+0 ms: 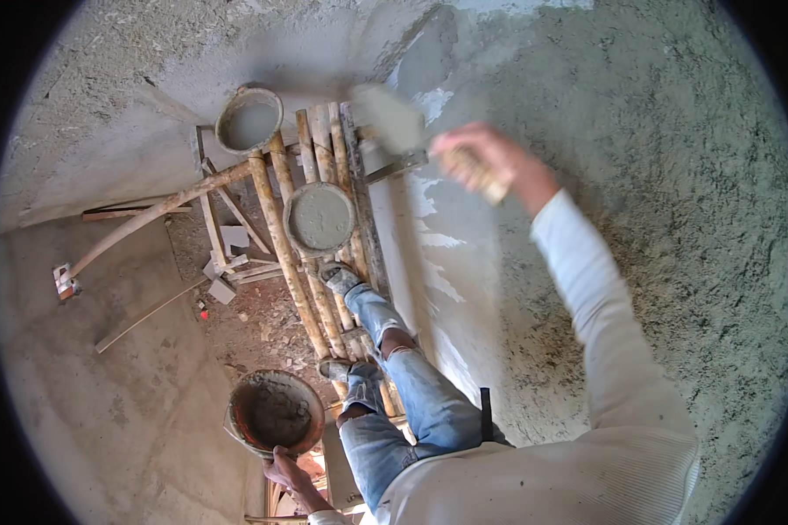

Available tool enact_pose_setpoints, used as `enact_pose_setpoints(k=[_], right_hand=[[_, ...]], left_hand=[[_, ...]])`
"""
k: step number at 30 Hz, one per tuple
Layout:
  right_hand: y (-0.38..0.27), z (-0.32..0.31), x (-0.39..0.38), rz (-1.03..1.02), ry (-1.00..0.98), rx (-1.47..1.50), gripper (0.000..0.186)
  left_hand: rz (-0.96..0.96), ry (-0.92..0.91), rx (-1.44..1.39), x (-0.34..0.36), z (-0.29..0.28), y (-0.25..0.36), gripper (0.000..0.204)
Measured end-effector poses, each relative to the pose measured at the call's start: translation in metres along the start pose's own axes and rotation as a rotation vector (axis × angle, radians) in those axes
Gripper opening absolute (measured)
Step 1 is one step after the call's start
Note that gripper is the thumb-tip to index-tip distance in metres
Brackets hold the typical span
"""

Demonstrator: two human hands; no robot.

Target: The person smooths the ceiling plaster using a float and a trowel, takes buckets of mortar from another person below, and applies the mortar onto the wall using the trowel.

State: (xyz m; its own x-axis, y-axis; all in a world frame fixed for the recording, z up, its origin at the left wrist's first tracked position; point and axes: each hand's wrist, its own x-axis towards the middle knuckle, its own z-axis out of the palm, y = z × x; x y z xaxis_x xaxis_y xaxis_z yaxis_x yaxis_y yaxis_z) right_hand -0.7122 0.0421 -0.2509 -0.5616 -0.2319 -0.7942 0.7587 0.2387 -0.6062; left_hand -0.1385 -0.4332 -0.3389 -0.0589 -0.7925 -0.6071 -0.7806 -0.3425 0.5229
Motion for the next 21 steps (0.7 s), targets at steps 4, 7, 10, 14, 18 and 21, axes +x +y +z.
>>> enact_pose_setpoints(k=[4,7,10,14,18,21], right_hand=[[-0.042,-0.135,-0.050,-0.402,1.125,-0.189,0.024],[-0.068,-0.113,-0.140,-0.719,0.954,-0.282,0.025],[-0.048,-0.068,-0.137,-0.211,0.802,-0.386,0.024],[0.029,-0.100,-0.026,-0.009,0.642,-0.346,0.019],[0.051,-0.134,0.103,-0.056,0.677,-0.244,0.020],[0.052,-0.201,0.153,-0.011,0.850,-0.350,0.022]], left_hand=[[0.003,-0.012,-0.129,-0.048,0.016,0.041,0.041],[-0.055,-0.035,-0.047,-0.026,0.000,0.017,0.041],[0.002,-0.177,-0.092,-0.037,0.037,0.038,0.036],[-0.065,-0.218,-0.192,-0.041,0.064,0.034,0.029],[-0.036,-0.264,-0.178,-0.041,0.070,0.031,0.029],[-0.059,-0.305,-0.167,-0.049,0.096,0.039,0.027]])
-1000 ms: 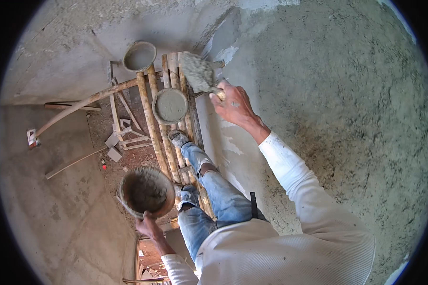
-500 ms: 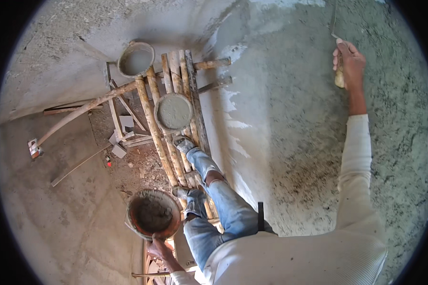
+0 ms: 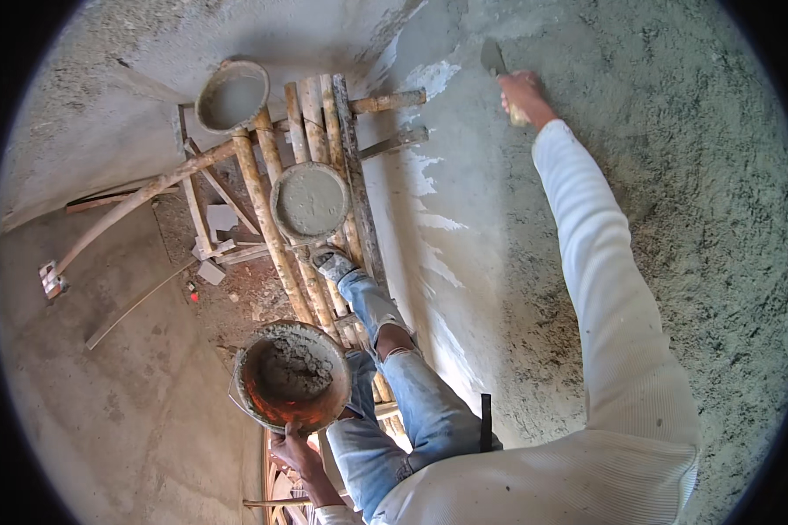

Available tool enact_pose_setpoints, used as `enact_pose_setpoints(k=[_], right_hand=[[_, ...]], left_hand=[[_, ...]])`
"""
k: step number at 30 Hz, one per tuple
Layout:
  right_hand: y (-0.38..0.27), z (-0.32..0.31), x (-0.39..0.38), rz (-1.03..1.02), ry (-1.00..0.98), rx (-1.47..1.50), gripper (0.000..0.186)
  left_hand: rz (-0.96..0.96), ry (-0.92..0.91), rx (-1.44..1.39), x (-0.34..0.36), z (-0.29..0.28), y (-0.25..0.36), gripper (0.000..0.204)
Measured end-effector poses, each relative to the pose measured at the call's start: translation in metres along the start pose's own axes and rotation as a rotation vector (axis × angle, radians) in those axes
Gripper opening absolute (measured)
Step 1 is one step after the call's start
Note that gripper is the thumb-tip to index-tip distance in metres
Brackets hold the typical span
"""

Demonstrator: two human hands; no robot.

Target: The person smooths the ceiling plaster using a float and a trowel, takes buckets of mortar from another person below, and applies the mortar onto the wall using the trowel.

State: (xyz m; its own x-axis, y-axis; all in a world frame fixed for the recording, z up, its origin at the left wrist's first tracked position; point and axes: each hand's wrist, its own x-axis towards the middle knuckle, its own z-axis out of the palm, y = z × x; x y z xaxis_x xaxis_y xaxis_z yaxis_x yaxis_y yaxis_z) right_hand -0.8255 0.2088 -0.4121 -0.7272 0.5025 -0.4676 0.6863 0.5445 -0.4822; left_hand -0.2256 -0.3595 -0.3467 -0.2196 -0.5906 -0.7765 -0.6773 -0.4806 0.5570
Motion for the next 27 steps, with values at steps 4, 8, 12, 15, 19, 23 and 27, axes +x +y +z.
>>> enact_pose_setpoints(k=[4,8,12,15,19,23,27], right_hand=[[-0.030,0.000,-0.057,-0.083,0.153,-0.143,0.025],[-0.026,-0.072,-0.105,-0.035,0.157,-0.025,0.026],[0.016,-0.131,-0.142,-0.352,0.528,-0.523,0.032],[0.005,-0.112,-0.200,-0.522,0.648,-0.871,0.037],[-0.007,-0.054,-0.261,-0.356,0.364,-0.868,0.033],[-0.009,0.022,-0.317,-0.547,-0.083,-0.374,0.033],[-0.046,0.033,-0.372,-0.470,-0.672,0.019,0.035]], left_hand=[[0.036,0.022,0.108,0.014,-0.028,-0.006,0.030],[0.021,0.038,0.166,0.031,-0.051,-0.026,0.034],[0.011,0.061,0.170,0.027,-0.064,-0.034,0.034],[0.023,0.105,0.197,0.014,-0.068,-0.022,0.035],[0.066,0.152,0.202,0.010,-0.069,-0.020,0.034],[0.026,0.159,0.156,0.012,-0.080,-0.028,0.036],[0.013,0.158,0.148,0.012,-0.104,-0.038,0.037]])
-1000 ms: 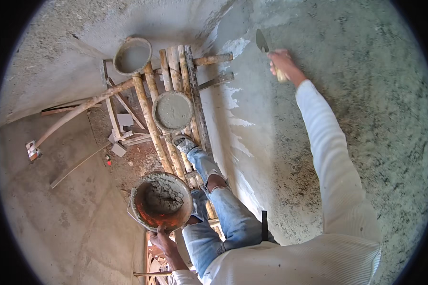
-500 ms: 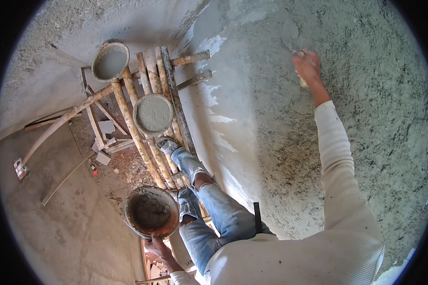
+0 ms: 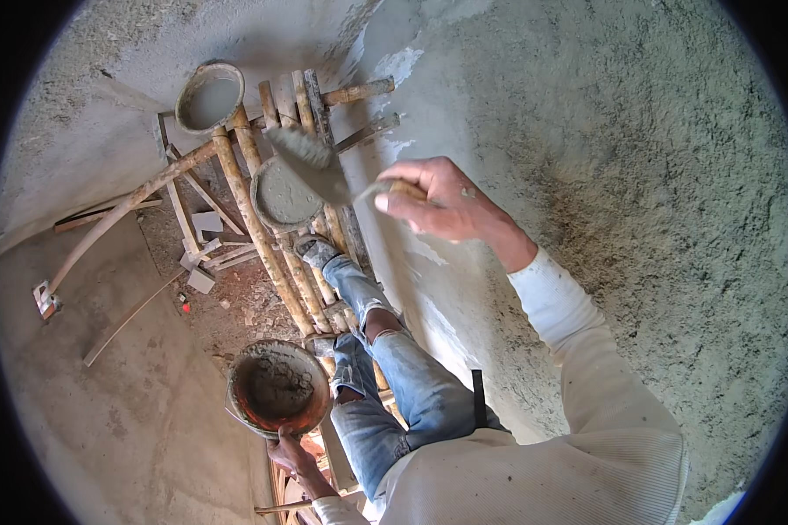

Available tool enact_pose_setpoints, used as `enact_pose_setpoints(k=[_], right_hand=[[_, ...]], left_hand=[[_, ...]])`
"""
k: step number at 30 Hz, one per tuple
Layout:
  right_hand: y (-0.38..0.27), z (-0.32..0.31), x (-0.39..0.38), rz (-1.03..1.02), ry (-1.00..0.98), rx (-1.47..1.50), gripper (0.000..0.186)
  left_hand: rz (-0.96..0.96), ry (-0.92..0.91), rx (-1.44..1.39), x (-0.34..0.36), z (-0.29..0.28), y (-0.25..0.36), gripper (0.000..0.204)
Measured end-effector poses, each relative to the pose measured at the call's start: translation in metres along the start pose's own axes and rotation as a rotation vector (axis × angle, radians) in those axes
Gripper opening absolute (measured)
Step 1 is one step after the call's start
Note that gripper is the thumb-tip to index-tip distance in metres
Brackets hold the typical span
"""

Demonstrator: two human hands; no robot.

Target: The person smooths the ceiling plaster using a float and a trowel, takes buckets of mortar from another person below, and applies the mortar onto the wall using the trowel.

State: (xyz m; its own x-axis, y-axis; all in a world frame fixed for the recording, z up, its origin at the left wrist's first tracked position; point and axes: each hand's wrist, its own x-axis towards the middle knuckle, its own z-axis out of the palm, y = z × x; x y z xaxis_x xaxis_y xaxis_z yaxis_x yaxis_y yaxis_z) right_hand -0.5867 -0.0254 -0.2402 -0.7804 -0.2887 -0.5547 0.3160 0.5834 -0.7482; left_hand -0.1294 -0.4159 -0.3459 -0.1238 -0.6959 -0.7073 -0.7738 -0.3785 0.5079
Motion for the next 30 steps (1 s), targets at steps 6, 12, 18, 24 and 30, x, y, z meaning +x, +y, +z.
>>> enact_pose_setpoints(k=[6,12,18,24,30], right_hand=[[0.104,-0.102,0.062,0.454,0.283,0.479,0.015],[0.040,-0.119,-0.010,0.011,0.860,0.176,0.005],[0.098,0.043,-0.082,-0.148,-0.009,-0.389,0.023],[0.020,0.223,-0.126,-0.501,0.014,-0.950,0.029],[-0.053,0.216,-0.180,-0.545,0.225,-1.018,0.019]], left_hand=[[-0.005,0.016,0.016,-0.005,0.015,-0.004,0.037],[0.026,-0.035,-0.009,-0.020,0.023,0.008,0.030],[0.155,-0.102,-0.013,-0.074,0.073,0.076,0.019],[0.525,-0.209,0.026,-0.104,0.073,0.112,0.020],[0.698,-0.296,0.275,-0.139,0.041,0.154,0.034]])
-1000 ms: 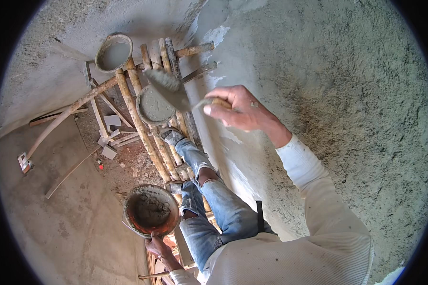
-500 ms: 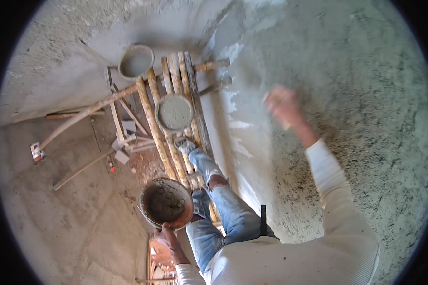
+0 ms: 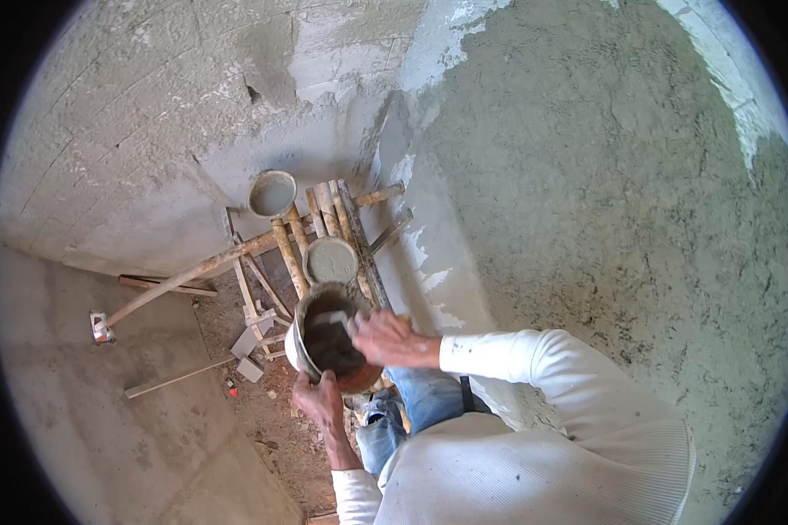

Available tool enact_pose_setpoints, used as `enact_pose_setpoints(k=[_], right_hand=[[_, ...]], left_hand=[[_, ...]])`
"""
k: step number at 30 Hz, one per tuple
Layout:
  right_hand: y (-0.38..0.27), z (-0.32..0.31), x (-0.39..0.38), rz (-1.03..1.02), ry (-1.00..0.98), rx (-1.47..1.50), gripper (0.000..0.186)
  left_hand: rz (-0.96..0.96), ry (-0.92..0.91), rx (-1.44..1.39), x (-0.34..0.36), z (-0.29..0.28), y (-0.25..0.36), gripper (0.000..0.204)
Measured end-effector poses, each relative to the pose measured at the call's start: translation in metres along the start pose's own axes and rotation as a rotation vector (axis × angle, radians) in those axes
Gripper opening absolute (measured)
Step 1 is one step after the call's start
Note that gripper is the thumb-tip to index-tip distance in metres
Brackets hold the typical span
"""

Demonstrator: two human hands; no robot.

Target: The person smooths the ceiling plaster using a float and a trowel, takes buckets of mortar from another person below, and applies the mortar onto the wall using the trowel.

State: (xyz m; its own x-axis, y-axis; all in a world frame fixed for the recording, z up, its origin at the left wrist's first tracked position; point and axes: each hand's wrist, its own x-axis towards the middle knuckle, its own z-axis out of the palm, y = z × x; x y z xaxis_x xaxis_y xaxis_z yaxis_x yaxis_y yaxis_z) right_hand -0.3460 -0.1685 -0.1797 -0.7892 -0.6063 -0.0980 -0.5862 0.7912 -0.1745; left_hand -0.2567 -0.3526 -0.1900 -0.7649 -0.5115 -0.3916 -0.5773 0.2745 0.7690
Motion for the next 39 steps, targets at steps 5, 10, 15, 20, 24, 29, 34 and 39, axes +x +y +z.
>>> enact_pose_setpoints(k=[5,10,15,20,24,29,34,39], right_hand=[[-0.003,-0.037,-0.010,0.071,-0.224,0.193,0.023],[-0.015,-0.036,-0.037,0.221,-0.123,0.427,0.024],[-0.075,-0.024,-0.020,0.121,-0.294,0.706,0.029],[-0.099,-0.033,-0.060,0.234,-0.237,0.795,0.034],[-0.105,-0.033,-0.039,0.280,-0.435,0.613,0.054],[-0.101,-0.039,-0.047,0.459,-0.589,0.928,0.059],[-0.050,-0.050,-0.020,0.295,-0.222,0.703,0.056],[0.025,-0.152,0.037,0.339,-0.089,0.576,0.042]], left_hand=[[0.234,0.005,0.030,-0.002,-0.017,0.033,0.072],[0.179,-0.027,-0.364,-0.034,-0.054,0.030,0.069],[0.061,0.002,-0.509,-0.047,-0.070,0.007,0.018],[-0.005,0.142,-0.543,-0.061,-0.090,-0.009,0.013],[0.001,0.157,-0.670,-0.054,-0.088,-0.042,0.017],[-0.161,0.270,-0.683,-0.072,-0.078,-0.062,0.021],[-0.217,0.346,-0.769,-0.072,-0.073,-0.122,0.023],[-0.376,0.435,-0.701,-0.079,-0.075,-0.156,0.045]])
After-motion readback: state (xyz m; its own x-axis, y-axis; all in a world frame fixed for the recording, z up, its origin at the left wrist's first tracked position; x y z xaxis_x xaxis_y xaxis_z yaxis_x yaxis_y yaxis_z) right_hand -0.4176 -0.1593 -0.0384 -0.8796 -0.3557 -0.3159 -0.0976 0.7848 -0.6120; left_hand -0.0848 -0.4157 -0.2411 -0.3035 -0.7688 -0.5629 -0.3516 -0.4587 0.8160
